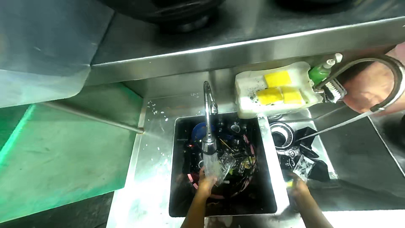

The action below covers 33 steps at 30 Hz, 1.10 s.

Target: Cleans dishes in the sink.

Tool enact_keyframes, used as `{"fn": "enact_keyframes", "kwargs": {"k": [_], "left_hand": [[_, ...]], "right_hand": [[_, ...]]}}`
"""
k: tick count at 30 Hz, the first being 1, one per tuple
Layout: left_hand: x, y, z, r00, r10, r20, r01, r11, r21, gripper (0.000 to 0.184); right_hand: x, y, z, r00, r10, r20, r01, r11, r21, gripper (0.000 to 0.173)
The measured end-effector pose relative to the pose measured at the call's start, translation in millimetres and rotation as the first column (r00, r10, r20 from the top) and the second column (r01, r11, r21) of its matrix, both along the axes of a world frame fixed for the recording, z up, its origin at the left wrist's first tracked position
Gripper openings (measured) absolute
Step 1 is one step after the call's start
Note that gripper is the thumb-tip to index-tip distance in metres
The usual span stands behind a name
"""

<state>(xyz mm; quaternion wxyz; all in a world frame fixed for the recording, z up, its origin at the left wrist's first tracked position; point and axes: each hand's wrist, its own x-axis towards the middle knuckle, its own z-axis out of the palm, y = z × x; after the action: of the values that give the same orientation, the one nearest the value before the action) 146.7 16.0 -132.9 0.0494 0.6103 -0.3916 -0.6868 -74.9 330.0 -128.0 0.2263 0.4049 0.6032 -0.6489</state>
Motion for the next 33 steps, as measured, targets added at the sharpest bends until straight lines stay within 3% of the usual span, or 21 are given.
{"fn": "enact_keyframes", "kwargs": {"k": [1, 5, 6, 9, 13, 16, 19, 23, 26, 29, 31, 33], "left_hand": [[-0.6, 4.8, 3.6, 1.000, -0.019, 0.003, 0.019, 0.999, 0.034, 0.085], [-13.1, 10.4, 29.4, 0.978, 0.208, -0.015, -0.196, 0.942, 0.273, 0.024], [-14.3, 8.8, 39.5, 0.964, 0.263, -0.037, -0.237, 0.916, 0.324, 0.017], [-5.3, -1.1, 53.6, 0.951, 0.311, -0.001, -0.296, 0.907, 0.300, 0.022], [17.7, -12.4, 40.7, 0.906, 0.418, 0.070, -0.420, 0.864, 0.277, 0.021], [24.5, -4.0, 40.9, 0.908, 0.410, 0.088, -0.417, 0.867, 0.271, 0.022], [26.8, 7.4, 50.6, 0.948, 0.316, 0.033, -0.314, 0.919, 0.238, 0.040], [32.1, 16.2, 74.7, 0.989, 0.060, -0.133, -0.060, 0.998, 0.003, 0.050], [26.3, 11.3, 97.4, 0.947, 0.068, -0.314, -0.061, 0.998, 0.032, 0.044], [8.8, 14.1, 118.9, 0.878, 0.146, -0.456, -0.082, 0.984, 0.156, 0.037], [-4.4, 21.2, 131.5, 0.825, 0.126, -0.551, -0.038, 0.985, 0.169, 0.030], [-10.2, 27.7, 138.3, 0.771, 0.126, -0.624, -0.007, 0.982, 0.190, 0.028]], "right_hand": [[0.1, 1.5, 3.5, 1.000, -0.019, 0.004, 0.019, 1.000, -0.002, 0.023], [1.3, 6.5, 19.1, 0.999, -0.032, -0.033, 0.031, 0.999, -0.037, 0.023], [1.1, 8.1, 24.1, 0.999, -0.017, -0.045, 0.016, 1.000, -0.027, 0.024], [0.8, 9.3, 38.6, 0.989, 0.076, -0.127, -0.071, 0.996, 0.047, 0.029], [-0.3, -2.2, 59.8, 0.954, 0.219, -0.204, -0.188, 0.969, 0.161, 0.034], [2.3, -17.2, 81.5, 0.928, 0.272, -0.253, -0.219, 0.951, 0.220, 0.034], [4.6, -30.9, 99.6, 0.888, 0.290, -0.356, -0.221, 0.950, 0.221, 0.038], [13.2, -56.9, 128.4, 0.759, 0.452, -0.469, -0.357, 0.891, 0.281, 0.046], [37.5, -95.1, 146.1, 0.598, 0.669, -0.443, -0.563, 0.743, 0.362, 0.050], [85.0, -140.3, 138.7, 0.221, 0.869, -0.444, -0.675, 0.464, 0.573, 0.050], [118.6, -165.4, 128.3, -0.093, 0.892, -0.442, -0.604, 0.302, 0.737, 0.048], [133.8, -181.9, 120.3, -0.294, 0.863, -0.411, -0.438, 0.260, 0.860, 0.044]]}}
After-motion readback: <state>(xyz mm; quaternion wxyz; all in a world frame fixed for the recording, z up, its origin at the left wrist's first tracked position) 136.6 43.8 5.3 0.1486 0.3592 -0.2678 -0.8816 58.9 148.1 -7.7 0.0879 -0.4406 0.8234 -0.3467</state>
